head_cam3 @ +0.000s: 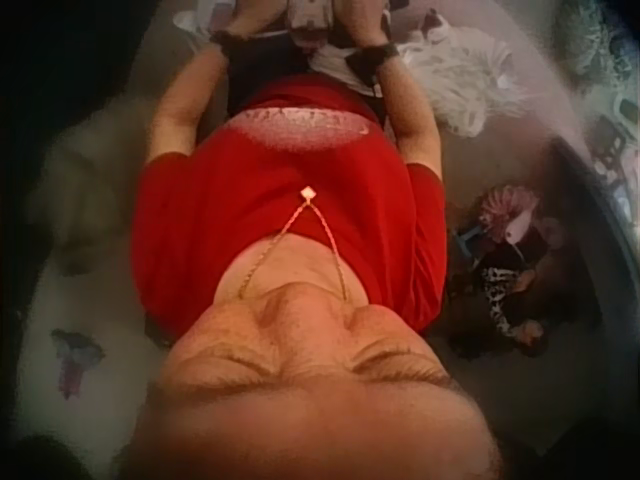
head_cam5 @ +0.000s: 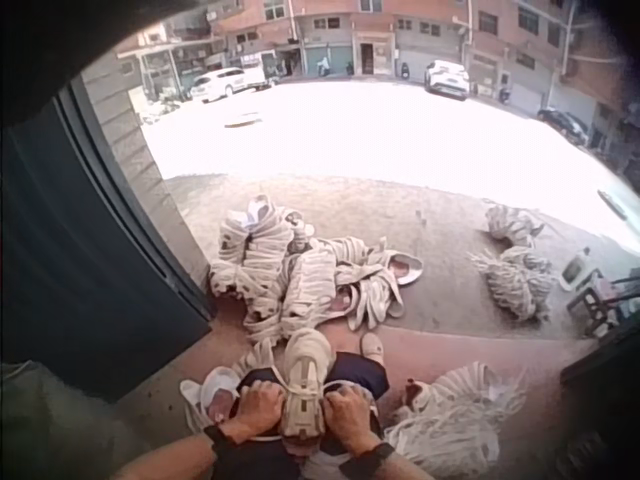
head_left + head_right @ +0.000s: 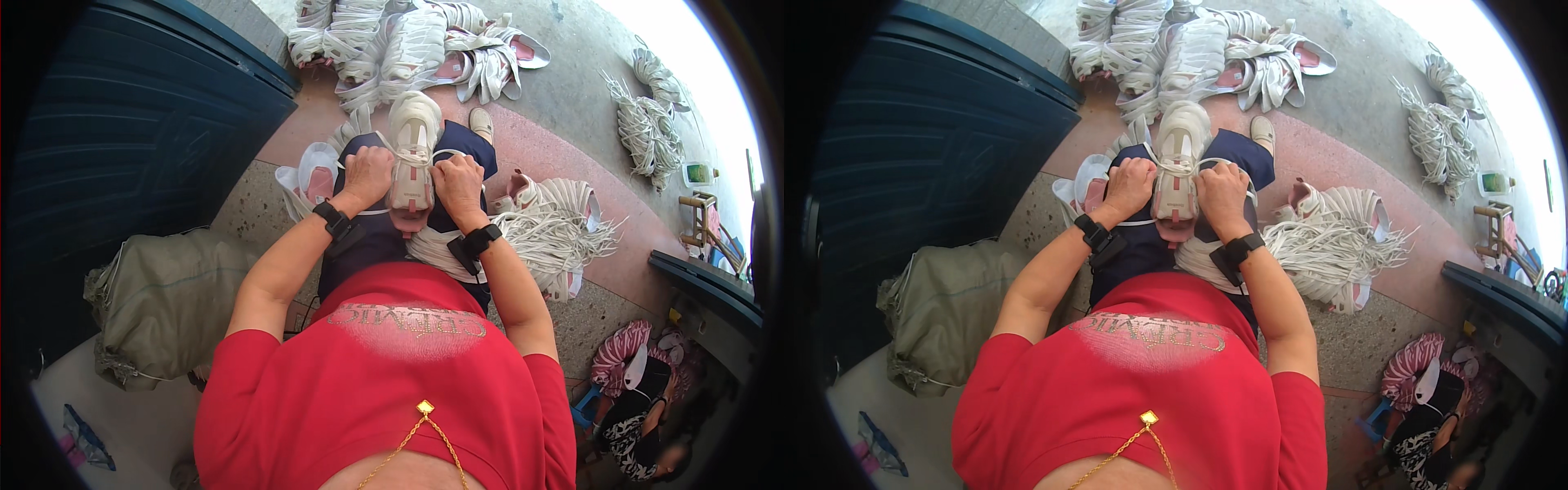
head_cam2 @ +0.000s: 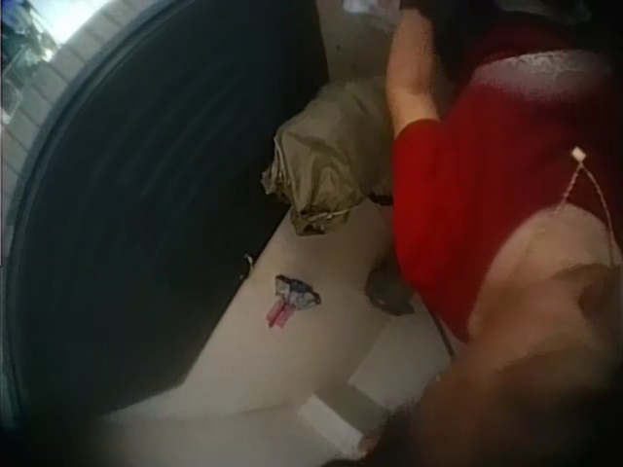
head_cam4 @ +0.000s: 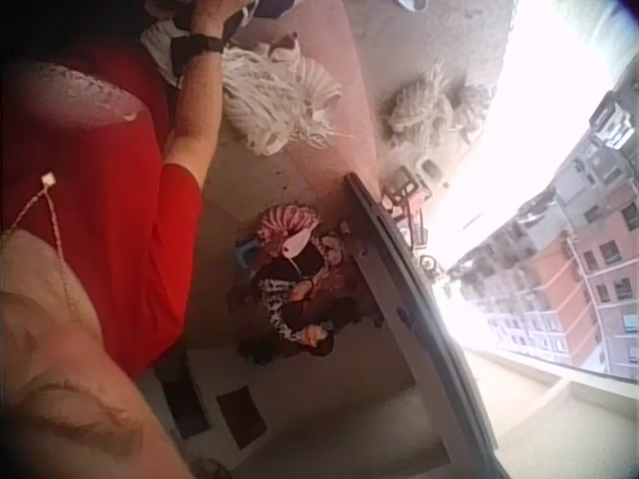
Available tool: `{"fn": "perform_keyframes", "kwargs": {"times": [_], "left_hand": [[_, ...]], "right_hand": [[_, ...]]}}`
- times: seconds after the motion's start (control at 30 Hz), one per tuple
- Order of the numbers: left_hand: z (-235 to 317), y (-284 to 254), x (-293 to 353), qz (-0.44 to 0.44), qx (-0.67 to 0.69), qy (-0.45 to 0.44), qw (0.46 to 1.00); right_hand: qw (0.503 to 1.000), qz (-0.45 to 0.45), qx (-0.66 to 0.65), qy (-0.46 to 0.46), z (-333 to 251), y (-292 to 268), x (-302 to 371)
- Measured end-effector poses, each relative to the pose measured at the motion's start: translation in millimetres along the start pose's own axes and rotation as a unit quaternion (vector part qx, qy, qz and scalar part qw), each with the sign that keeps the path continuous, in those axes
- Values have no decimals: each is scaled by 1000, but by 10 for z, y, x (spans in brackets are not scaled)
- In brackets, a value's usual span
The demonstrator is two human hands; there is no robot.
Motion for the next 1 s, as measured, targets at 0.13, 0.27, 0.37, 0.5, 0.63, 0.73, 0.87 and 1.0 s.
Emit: {"fn": "perform_keyframes", "kwargs": {"times": [0.13, 0.27, 0.37, 0.5, 0.63, 0.73, 0.87, 1.0], "left_hand": [[53, -95, -11, 23, -56, 29, 998], [214, -214, 80, 59, -107, 101, 987], [380, -223, 174, 48, -115, 107, 986], [235, -34, 107, -51, -95, 70, 992], [394, -71, -271, -11, 14, 87, 996], [572, 365, -687, -118, 154, 6, 981], [836, 906, -794, -319, 156, -14, 935], [706, 1007, -790, -360, 217, -137, 897]], "right_hand": [[999, -12, 22, -28, -76, -11, 26], [995, -83, 47, -44, -248, -69, 96], [994, -105, 21, -24, -168, 14, 94], [997, -63, -36, -5, -78, 26, 120], [993, 24, -110, 19, -58, -40, 174], [989, 38, -130, 53, -30, -35, 185], [995, 18, -88, -51, -225, -50, 136], [985, -55, 25, -163, -447, 50, 102]]}}
Point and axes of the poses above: each hand's wrist, its own x-axis away from the middle knuckle, its own y-axis out of the palm, z = x × y, the point moved 10 cm from there along -x, towards the middle knuckle, and after that the axes turned 15 degrees about z, right-handed, at the moved point
